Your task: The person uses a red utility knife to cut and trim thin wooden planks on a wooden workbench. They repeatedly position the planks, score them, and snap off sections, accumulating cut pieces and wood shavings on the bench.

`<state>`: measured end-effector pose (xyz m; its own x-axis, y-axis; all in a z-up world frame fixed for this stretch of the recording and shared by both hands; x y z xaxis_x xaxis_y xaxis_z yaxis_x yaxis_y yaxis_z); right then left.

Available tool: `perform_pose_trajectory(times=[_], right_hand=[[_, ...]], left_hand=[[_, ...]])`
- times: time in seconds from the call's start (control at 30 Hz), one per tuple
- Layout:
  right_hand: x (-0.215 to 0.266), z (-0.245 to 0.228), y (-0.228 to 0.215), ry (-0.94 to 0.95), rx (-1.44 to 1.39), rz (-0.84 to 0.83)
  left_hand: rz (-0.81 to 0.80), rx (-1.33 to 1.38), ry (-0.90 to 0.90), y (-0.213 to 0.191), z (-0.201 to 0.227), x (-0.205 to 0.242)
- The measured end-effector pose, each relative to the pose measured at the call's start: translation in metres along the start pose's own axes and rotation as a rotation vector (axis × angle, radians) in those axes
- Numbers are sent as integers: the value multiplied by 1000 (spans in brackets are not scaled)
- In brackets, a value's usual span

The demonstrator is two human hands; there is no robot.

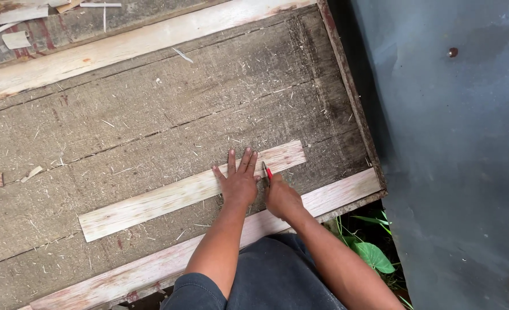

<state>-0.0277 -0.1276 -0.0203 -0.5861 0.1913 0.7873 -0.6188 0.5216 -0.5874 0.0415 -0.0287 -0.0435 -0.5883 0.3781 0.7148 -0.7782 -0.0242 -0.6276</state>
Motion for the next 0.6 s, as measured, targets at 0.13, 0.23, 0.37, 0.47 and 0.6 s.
perform_pose_trajectory(times=[0.13,0.23,0.37,0.47,0.6], right_hand=[[2,13,22,20,21,6],[9,12,21,1,47,21],[17,17,33,-16,49,46],[15,27,45,-22,55,40],[21,31,51,-24,46,40]], left_hand=[[4,4,-10,0,-1,2],[13,-7,-6,-1,1,-2],[5,-37,-7,1,1,1],[7,-39,-15,-1,1,3],[14,-37,-2,1,3,10]])
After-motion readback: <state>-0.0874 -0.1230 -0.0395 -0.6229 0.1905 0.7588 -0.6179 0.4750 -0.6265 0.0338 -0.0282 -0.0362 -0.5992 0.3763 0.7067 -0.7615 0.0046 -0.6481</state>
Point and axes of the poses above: each hand's wrist, its own x-axis away from the middle knuckle, its own y-axis out of the palm, z = x × y, the point moved 7 cm from there along -x, towards the middle knuckle, and after that the axes turned 8 degrees about x, right-handed, at the moved point
